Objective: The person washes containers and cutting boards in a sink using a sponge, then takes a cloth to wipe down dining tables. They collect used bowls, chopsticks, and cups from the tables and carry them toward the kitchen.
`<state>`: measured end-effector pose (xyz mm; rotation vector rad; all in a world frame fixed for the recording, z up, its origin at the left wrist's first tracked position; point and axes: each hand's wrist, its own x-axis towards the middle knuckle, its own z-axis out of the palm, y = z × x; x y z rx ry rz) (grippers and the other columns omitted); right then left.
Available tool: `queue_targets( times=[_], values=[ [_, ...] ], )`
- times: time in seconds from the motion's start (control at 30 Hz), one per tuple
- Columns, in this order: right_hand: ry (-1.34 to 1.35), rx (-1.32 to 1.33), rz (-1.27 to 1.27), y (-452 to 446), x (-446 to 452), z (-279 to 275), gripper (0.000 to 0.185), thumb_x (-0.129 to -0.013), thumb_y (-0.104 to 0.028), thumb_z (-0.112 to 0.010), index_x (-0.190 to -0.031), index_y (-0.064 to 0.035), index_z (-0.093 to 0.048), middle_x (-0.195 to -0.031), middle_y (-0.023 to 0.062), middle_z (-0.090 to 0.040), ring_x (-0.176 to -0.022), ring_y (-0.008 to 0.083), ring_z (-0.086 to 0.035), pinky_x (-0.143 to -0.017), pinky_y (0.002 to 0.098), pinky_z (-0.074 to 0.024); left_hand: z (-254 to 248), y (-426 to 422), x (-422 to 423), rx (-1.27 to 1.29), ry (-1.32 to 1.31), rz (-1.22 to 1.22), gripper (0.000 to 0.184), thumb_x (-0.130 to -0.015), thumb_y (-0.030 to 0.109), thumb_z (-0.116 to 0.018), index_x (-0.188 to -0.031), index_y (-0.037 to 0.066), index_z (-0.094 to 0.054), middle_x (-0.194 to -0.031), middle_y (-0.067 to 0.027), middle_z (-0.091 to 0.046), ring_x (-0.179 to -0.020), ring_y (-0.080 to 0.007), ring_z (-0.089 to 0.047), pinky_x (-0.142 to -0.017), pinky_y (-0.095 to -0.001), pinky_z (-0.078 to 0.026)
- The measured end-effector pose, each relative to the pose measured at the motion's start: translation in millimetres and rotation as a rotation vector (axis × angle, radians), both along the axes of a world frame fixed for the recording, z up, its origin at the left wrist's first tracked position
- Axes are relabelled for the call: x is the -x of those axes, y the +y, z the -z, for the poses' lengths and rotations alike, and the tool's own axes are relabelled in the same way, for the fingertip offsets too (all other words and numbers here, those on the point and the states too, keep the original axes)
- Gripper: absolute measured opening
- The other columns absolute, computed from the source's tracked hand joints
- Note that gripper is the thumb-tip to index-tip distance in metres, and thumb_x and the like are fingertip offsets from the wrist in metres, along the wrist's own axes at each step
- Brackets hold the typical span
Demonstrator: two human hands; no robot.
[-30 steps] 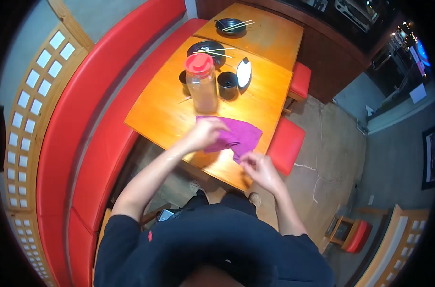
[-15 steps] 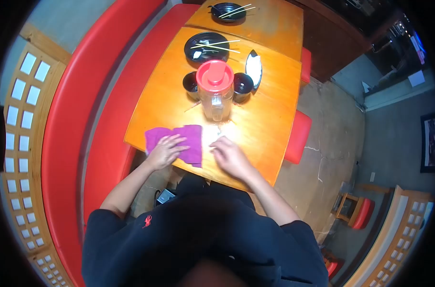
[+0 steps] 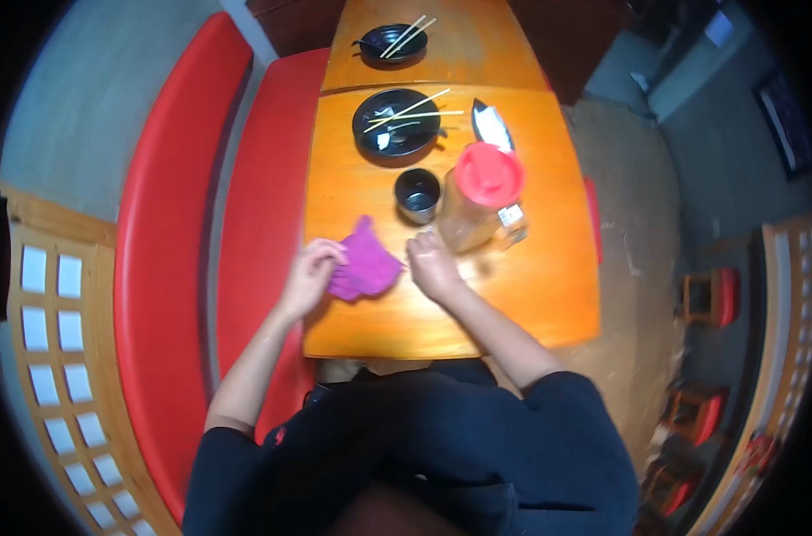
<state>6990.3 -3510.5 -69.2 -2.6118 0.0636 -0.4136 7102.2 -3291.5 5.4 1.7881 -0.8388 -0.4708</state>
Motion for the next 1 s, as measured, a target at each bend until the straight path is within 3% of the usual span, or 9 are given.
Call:
queue_targets(
  times=[0.13, 0.27, 0.3, 0.4, 0.47, 0.57, 0.67, 0.8, 1.0],
  values=[
    [0.006, -0.475, 0.108, 73, 29, -30, 0.002, -0.074, -0.002, -0.058, -0.074, 0.0007, -0.057, -0.071, 0.0104, -0.057, -0.066, 0.0211, -0.056, -0.060, 0.0327, -0.0445, -13, 28, -3, -0.233, -0.496, 0.276, 0.053, -0.071, 0.011, -0.065, -0.122, 0.012, -0.050, -0.131, -0.0142, -0.040, -0.126, -0.0359, -0.032, -0.104, -0.0471, -0.028],
    [-0.007, -1.106, 0.155, 141, 55, -97, 0.003, -0.080, 0.000, -0.055, -0.080, 0.0000, -0.058, -0.074, 0.0031, -0.058, -0.064, 0.0076, -0.050, -0.059, 0.0220, -0.0409, -44, 44, -7, -0.091, -0.321, 0.621, 0.072, -0.069, 0.015, -0.068, -0.135, 0.010, -0.039, -0.136, -0.0158, -0.035, -0.131, -0.0353, -0.026, -0.109, -0.0508, -0.019],
    [-0.062, -1.260, 0.187, 149, 60, -110, 0.003, -0.080, 0.000, -0.055, -0.080, -0.0002, -0.058, -0.076, 0.0038, -0.058, -0.065, 0.0080, -0.050, -0.060, 0.0220, -0.0415, -50, 42, -5, -0.056, -0.394, 0.671, 0.070, -0.077, 0.018, -0.068, -0.138, 0.009, -0.035, -0.126, -0.0141, -0.047, -0.121, -0.0285, -0.043, -0.103, -0.0449, -0.032],
    [-0.547, -1.392, 0.262, 160, 65, -147, 0.007, -0.082, 0.004, -0.053, -0.084, -0.0003, -0.058, -0.086, 0.0100, -0.058, -0.066, 0.0103, -0.053, -0.062, 0.0214, -0.0441, -61, 25, -4, -0.142, 0.272, 0.930, 0.050, -0.088, 0.021, -0.061, -0.132, 0.007, -0.043, -0.102, -0.0083, -0.060, -0.096, -0.0184, -0.058, -0.088, -0.0339, -0.045],
    [-0.901, -1.352, 0.414, 155, 66, -168, 0.010, -0.082, 0.007, -0.050, -0.084, -0.0004, -0.058, -0.090, 0.0111, -0.057, -0.068, 0.0121, -0.055, -0.062, 0.0226, -0.0463, -68, 11, -5, -0.208, 0.401, 0.974, 0.028, -0.095, 0.027, -0.049, -0.102, 0.003, -0.060, -0.078, -0.0020, -0.059, -0.061, -0.0083, -0.055, -0.057, -0.0230, -0.045],
    [-0.960, -1.135, 0.747, 136, 75, -156, 0.014, -0.079, 0.010, -0.050, -0.083, 0.0003, -0.059, -0.090, 0.0125, -0.059, -0.075, 0.0162, -0.059, -0.068, 0.0286, -0.0506, -62, -10, -21, 0.040, 0.853, 0.897, 0.028, -0.099, 0.026, -0.040, -0.089, 0.003, -0.053, -0.069, 0.0005, -0.050, -0.058, -0.0064, -0.049, -0.059, -0.0223, -0.047],
    [-0.535, -0.659, 0.629, 152, 62, -136, 0.020, -0.075, 0.014, -0.050, -0.086, 0.0015, -0.061, -0.087, 0.0133, -0.061, -0.080, 0.0193, -0.062, -0.073, 0.0308, -0.0521, -95, -32, -27, 0.195, 1.548, 0.293, 0.029, -0.098, 0.022, -0.040, -0.079, 0.003, -0.052, -0.069, -0.0033, -0.053, -0.070, -0.0186, -0.058, -0.070, -0.0323, -0.050],
    [-0.496, -0.358, 0.567, 151, 34, -144, 0.025, -0.070, 0.014, -0.057, -0.090, 0.0012, -0.066, -0.081, 0.0118, -0.061, -0.077, 0.0201, -0.062, -0.069, 0.0296, -0.0515, -65, -37, -18, 0.205, -0.201, 0.795, 0.018, -0.093, 0.012, -0.046, -0.087, -0.002, -0.056, -0.076, -0.0090, -0.058, -0.073, -0.0212, -0.059, -0.069, -0.0334, -0.046],
    [-0.386, -0.799, 0.923, 131, 30, -141, 0.017, -0.080, 0.002, -0.062, -0.098, 0.0006, -0.064, -0.089, 0.0074, -0.058, -0.087, 0.0139, -0.058, -0.076, 0.0261, -0.0471, -72, -63, -33, -0.034, 0.314, 1.152, 0.024, -0.095, 0.021, -0.043, -0.092, 0.001, -0.056, -0.076, -0.0054, -0.052, -0.066, -0.0146, -0.052, -0.062, -0.0279, -0.043]
  ],
)
